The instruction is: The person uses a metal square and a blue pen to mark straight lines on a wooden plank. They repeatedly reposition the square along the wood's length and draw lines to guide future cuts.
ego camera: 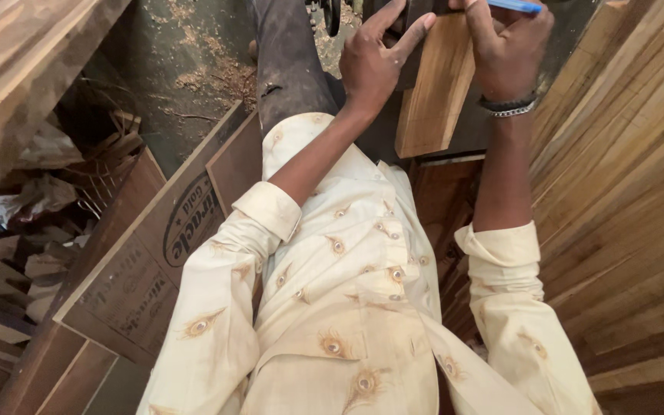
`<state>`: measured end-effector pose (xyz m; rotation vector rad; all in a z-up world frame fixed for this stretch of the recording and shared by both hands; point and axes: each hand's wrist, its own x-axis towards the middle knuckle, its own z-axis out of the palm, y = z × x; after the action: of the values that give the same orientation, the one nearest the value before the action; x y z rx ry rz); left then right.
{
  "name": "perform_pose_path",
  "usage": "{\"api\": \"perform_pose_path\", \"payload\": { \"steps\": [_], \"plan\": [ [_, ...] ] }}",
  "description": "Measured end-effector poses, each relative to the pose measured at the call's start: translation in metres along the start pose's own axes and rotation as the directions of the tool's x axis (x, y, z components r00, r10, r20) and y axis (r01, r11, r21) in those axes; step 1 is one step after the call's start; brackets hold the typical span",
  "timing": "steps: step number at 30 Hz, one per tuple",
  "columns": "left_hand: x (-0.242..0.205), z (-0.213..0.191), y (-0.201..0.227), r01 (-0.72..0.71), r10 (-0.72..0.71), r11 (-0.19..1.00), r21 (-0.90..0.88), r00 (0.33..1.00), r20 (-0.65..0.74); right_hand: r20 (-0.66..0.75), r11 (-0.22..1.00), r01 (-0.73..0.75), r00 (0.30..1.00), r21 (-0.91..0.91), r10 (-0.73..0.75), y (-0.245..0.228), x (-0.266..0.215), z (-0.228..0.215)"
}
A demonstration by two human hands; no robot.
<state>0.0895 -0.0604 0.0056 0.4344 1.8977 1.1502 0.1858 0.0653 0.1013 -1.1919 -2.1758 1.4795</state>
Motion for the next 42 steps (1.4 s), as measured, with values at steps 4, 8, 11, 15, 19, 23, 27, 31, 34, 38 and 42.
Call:
{"api": "perform_pose_path", "payload": {
  "steps": [4, 8, 11, 15, 19, 23, 27, 31, 34, 38, 42],
  "plan": [
    [0.001, 0.002, 0.0, -0.042, 0.04, 0.999, -0.035, 0.998, -0.049, 0.014, 0.974, 0.005, 1.0, -0.225, -0.002, -0.006, 0.002, -0.008],
    [0.002, 0.001, 0.0, 0.01, -0.009, 0.999, -0.039, 1.0, 0.011, -0.021, 0.948, -0.016, 1.0, -0.319, 0.009, -0.009, 0.0, 0.0],
    [0.002, 0.0, 0.003, -0.035, 0.033, 0.997, -0.071, 0.999, -0.03, 0.006, 0.933, 0.093, 0.995, -0.348, -0.097, -0.016, 0.001, 0.0],
    [0.003, -0.002, 0.006, 0.012, -0.013, 0.999, -0.048, 1.0, -0.008, -0.124, 0.96, -0.259, 0.961, -0.108, 0.246, -0.024, 0.004, -0.012],
    [0.004, -0.004, 0.009, -0.042, 0.04, 0.996, -0.077, 0.999, -0.027, -0.045, 0.985, -0.064, 0.997, -0.161, 0.057, -0.025, 0.004, 0.004],
    [0.005, -0.008, 0.015, 0.0, 0.002, 0.995, -0.102, 1.0, 0.022, -0.093, 0.97, -0.047, 0.995, -0.238, 0.025, -0.023, 0.001, 0.006],
    [0.005, -0.008, 0.016, -0.023, 0.023, 0.996, -0.081, 1.0, -0.002, -0.163, 0.974, -0.13, 0.982, -0.185, 0.1, -0.018, -0.003, -0.016],
    [0.005, -0.007, 0.015, -0.032, 0.032, 0.997, -0.071, 0.999, -0.006, -0.137, 0.976, -0.116, 0.986, -0.185, 0.091, -0.021, -0.005, 0.004],
    [0.005, -0.005, 0.014, -0.042, 0.042, 0.994, -0.101, 0.999, -0.002, -0.111, 0.972, -0.06, 0.993, -0.228, 0.035, -0.024, -0.008, 0.016],
    [0.005, -0.005, 0.011, -0.05, 0.052, 0.995, -0.081, 0.999, 0.014, -0.184, 0.973, -0.094, 0.981, -0.212, 0.054, -0.008, -0.011, -0.004],
    [0.003, -0.004, 0.008, -0.074, 0.074, 0.995, -0.072, 0.997, 0.004, -0.227, 0.962, -0.095, 0.973, -0.258, 0.035, 0.0, -0.014, -0.04]
  ]
}}
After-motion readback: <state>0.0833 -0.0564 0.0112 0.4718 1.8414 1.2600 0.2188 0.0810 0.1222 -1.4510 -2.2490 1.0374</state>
